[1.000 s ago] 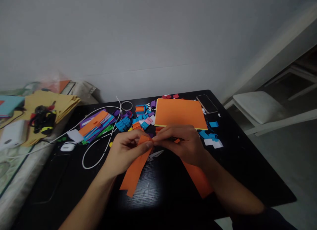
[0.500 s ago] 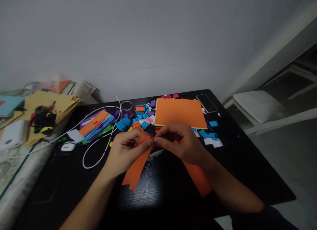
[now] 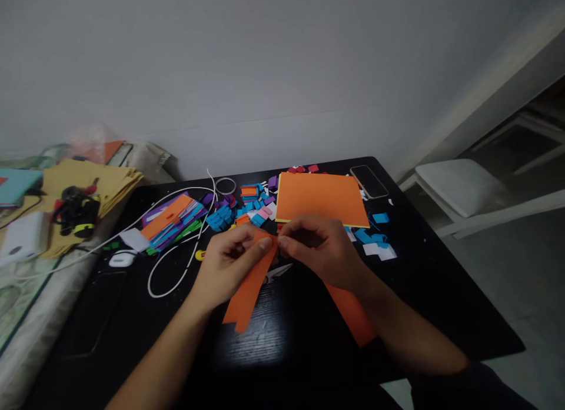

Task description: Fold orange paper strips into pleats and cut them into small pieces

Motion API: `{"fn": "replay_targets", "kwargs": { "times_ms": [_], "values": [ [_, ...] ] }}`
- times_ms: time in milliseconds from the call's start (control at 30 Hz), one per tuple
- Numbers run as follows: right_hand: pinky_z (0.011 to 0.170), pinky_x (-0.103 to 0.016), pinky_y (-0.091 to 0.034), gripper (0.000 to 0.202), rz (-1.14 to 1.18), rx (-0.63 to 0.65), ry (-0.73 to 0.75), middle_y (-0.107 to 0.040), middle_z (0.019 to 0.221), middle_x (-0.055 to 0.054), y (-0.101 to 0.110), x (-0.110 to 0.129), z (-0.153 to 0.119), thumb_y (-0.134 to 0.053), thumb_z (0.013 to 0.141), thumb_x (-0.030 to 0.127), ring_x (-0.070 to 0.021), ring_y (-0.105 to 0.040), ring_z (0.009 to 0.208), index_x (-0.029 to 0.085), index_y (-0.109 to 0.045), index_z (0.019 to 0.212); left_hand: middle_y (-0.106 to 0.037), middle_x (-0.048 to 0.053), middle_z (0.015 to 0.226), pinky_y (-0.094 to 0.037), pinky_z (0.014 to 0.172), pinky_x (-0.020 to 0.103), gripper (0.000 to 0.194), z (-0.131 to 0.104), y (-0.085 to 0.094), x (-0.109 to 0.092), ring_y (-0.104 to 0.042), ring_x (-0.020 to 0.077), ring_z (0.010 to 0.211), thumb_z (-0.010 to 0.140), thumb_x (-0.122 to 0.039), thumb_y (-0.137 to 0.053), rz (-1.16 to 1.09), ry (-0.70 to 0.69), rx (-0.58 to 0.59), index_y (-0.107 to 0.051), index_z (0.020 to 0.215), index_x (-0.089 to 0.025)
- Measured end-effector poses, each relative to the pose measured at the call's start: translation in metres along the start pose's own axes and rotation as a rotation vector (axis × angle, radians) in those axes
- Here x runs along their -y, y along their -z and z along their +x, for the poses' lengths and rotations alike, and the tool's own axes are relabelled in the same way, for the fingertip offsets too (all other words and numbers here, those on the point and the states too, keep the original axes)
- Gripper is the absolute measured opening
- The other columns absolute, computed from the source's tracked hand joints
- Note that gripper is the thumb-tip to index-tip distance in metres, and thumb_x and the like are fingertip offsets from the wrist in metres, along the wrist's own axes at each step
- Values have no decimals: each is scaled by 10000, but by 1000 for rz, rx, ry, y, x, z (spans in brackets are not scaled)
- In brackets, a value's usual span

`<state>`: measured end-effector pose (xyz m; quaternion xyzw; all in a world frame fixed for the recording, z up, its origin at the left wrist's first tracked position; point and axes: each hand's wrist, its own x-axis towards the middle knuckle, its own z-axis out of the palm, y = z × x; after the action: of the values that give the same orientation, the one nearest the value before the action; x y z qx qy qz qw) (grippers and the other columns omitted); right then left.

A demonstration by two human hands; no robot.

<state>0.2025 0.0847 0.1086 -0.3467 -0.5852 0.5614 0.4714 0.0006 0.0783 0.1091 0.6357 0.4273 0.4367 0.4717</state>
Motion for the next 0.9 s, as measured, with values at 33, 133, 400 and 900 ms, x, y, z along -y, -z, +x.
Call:
{"fn": "replay_targets", "kwargs": {
  "times_ms": [33, 133, 400, 900],
  "values": [
    [648, -245, -572, 96, -11, -16, 1, -747, 767, 3, 1, -1, 0, -781, 922, 261, -122, -705, 687, 190, -761, 862, -737, 26, 665, -416, 483, 219, 235, 0, 0, 0, -604, 126, 535, 955, -357, -739, -27, 20, 13, -761, 797, -185],
    [651, -256, -558, 119, -33, -48, -1, -736, 767, 0, 2, -4, 1, -798, 912, 286, -126, -686, 696, 189, -758, 856, -667, -11, 592, -337, 449, 206, 247, 2, 0, -1, -511, 93, 481, 931, -339, -771, -34, 18, 6, -737, 742, -185],
    [660, -280, -592, 135, 5, -81, -20, -728, 757, -1, 0, -6, 3, -798, 896, 315, -139, -686, 686, 202, -751, 840, -778, 45, 694, -530, 540, 258, 277, 3, 0, 3, -707, 177, 584, 901, -434, -815, -144, 167, 59, -772, 814, -174],
    [663, -291, -569, 196, -2, 2, -63, -731, 750, 0, 5, -2, 5, -825, 889, 375, -156, -704, 692, 200, -738, 873, -798, 36, 731, -620, 615, 261, 233, 6, 0, 6, -765, 172, 625, 930, -359, -816, -266, 216, 202, -731, 816, -175]
  ]
}}
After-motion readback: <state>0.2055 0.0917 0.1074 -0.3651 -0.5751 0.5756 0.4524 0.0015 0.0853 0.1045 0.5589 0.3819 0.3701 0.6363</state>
